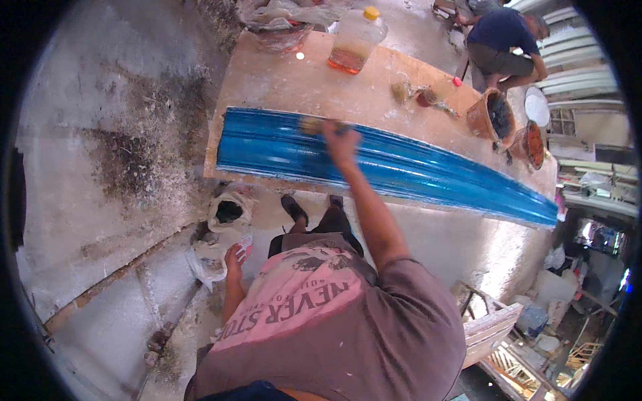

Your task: The person prepares a reddish-brown liquid by pouring a clear liquid from a bottle into a container and stirring it. They then use a brush to apply the liquid onto a long, blue-painted wooden beam resting on a workbench, repeatedly dipping the brush and brushing along the beam's length.

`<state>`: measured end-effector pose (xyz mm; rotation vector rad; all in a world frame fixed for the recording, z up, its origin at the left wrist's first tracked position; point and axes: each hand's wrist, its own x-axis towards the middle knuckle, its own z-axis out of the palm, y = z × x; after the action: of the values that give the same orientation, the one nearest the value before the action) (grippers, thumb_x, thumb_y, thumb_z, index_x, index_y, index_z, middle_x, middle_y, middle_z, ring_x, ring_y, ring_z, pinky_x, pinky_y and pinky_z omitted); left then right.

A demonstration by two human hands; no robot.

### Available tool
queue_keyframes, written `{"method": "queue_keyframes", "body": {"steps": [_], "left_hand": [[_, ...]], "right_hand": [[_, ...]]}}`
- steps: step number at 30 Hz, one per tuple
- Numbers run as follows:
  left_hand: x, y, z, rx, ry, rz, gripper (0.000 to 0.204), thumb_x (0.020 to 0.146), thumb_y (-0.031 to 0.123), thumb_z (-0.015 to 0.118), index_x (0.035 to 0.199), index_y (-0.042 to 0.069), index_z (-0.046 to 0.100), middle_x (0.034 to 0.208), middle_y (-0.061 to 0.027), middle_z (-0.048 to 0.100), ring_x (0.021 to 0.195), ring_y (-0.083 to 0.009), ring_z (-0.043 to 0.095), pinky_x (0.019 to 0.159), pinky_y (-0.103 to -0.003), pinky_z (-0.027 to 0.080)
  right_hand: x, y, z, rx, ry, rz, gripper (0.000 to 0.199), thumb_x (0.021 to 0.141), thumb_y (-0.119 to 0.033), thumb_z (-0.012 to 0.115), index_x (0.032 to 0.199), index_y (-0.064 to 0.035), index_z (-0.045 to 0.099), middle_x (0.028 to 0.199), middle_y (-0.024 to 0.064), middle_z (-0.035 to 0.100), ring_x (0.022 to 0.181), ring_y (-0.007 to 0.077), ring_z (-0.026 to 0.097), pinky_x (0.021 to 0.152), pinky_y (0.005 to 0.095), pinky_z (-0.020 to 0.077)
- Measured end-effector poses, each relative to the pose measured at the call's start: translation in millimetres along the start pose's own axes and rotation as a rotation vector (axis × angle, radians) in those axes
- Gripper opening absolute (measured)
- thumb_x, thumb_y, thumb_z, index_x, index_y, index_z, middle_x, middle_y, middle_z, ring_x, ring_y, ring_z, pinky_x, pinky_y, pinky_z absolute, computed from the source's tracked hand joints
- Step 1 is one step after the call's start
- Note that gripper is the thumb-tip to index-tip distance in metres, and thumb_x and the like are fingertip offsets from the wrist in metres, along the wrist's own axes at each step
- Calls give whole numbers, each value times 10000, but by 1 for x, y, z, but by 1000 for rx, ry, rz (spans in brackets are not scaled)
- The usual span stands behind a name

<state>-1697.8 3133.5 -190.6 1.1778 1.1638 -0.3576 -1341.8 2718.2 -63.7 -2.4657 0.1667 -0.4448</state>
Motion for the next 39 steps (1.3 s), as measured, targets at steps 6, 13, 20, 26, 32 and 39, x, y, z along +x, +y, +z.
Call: {"method": "queue_keyframes", "body": {"steps": [6,13,20,26,32,39], "left_hand": [[8,-34,-12,-55,45,-56,419,881,345,625,1226,111,588,1087,-36,644,965,-195,614,773,-350,490],[-8,-86,-34,-187,27,-133,434,867,335,627,1239,115,586,1141,-71,628,982,-225,616,775,-386,492],[-2,-70,-18,-59,-12,-117,356,875,280,633,1183,103,619,1080,-67,654,914,-219,626,763,-362,500],[8,-75,-26,512,-435,479,212,893,172,637,1074,63,655,969,-58,677,835,-190,634,753,-348,525],[14,-2,-22,747,-454,130,145,871,91,633,1001,34,664,993,-64,674,931,-159,615,822,-325,506],[61,75,-23,1017,-526,569,114,877,94,632,956,23,674,957,-83,676,916,-185,624,849,-309,483]], "right_hand": [[-18,121,-216,-31,505,441,259,860,-271,687,920,-27,748,881,108,743,786,199,696,725,342,545],[-9,14,-13,612,265,462,223,849,-185,744,966,1,707,935,68,702,829,144,631,762,273,505],[45,-235,161,968,-309,461,234,809,-227,766,927,-28,731,828,108,718,727,206,694,677,347,565],[30,-153,108,263,-159,-93,265,860,-310,706,915,-52,728,851,145,719,744,260,712,676,394,545],[-9,107,-151,-86,182,179,216,887,-268,690,908,-58,739,785,139,717,693,226,697,625,360,527],[-2,207,-209,-621,291,15,218,861,-178,609,1043,-69,657,888,147,626,846,341,599,726,470,457]]}}
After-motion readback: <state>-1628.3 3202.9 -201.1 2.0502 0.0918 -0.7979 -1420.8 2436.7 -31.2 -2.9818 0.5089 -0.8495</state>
